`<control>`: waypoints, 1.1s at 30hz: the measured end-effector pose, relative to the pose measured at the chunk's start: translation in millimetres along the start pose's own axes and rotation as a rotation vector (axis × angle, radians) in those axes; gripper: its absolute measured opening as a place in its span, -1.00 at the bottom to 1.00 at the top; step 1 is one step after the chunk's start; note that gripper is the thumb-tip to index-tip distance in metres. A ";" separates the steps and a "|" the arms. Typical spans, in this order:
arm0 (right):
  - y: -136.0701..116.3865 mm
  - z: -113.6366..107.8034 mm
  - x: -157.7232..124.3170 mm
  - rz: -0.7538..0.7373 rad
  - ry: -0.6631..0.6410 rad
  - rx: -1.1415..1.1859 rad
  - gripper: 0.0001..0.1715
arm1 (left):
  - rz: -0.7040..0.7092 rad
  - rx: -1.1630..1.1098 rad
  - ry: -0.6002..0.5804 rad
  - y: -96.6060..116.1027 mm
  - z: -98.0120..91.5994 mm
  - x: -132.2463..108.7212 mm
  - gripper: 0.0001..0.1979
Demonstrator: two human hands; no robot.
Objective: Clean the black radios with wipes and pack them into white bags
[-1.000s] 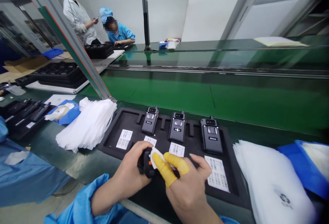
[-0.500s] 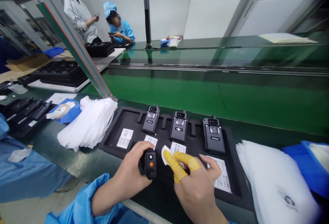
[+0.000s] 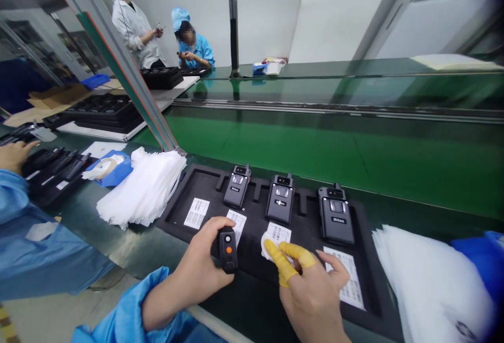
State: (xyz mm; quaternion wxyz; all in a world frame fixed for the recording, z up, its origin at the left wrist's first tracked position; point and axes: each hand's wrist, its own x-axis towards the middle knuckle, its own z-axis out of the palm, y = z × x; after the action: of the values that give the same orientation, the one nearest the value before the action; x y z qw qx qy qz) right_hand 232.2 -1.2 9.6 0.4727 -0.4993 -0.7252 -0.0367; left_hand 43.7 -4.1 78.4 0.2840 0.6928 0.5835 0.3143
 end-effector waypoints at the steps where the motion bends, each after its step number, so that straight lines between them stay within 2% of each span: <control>1: 4.5 0.4 -3.2 -0.034 -0.019 -0.010 -0.64 | 0.002 0.001 -0.004 0.2 0.2 0.0 -0.36; 4: 15.8 4.0 -11.5 -0.145 -0.056 -0.023 -0.67 | 0.006 0.014 0.001 1.2 1.5 0.2 -0.35; 7: 21.6 9.3 -17.4 -0.173 -0.095 -0.029 -0.65 | 0.009 0.029 -0.001 1.5 2.5 0.4 -0.35; 13: 15.7 12.3 -18.1 -0.040 -0.070 0.067 -0.69 | 0.026 0.022 -0.002 2.7 3.3 1.6 -0.35; 24: 9.1 15.9 -21.8 0.059 -0.044 0.169 -0.72 | 0.032 0.040 -0.007 6.4 4.4 2.5 -0.35; 29: 3.2 -3.9 0.5 -0.045 0.047 0.084 -0.70 | 0.088 0.066 -0.035 10.0 7.3 5.1 -0.38; 33: -15.7 -16.0 24.3 -0.069 0.083 0.045 -0.64 | 0.140 0.079 -0.055 12.8 10.0 8.2 -0.40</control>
State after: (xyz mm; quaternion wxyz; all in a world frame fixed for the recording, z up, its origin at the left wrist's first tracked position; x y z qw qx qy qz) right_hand 229.4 -0.6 42.5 0.5118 -0.4612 -0.7225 -0.0574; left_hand 60.4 1.8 82.5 0.2497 0.7509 0.5378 0.2909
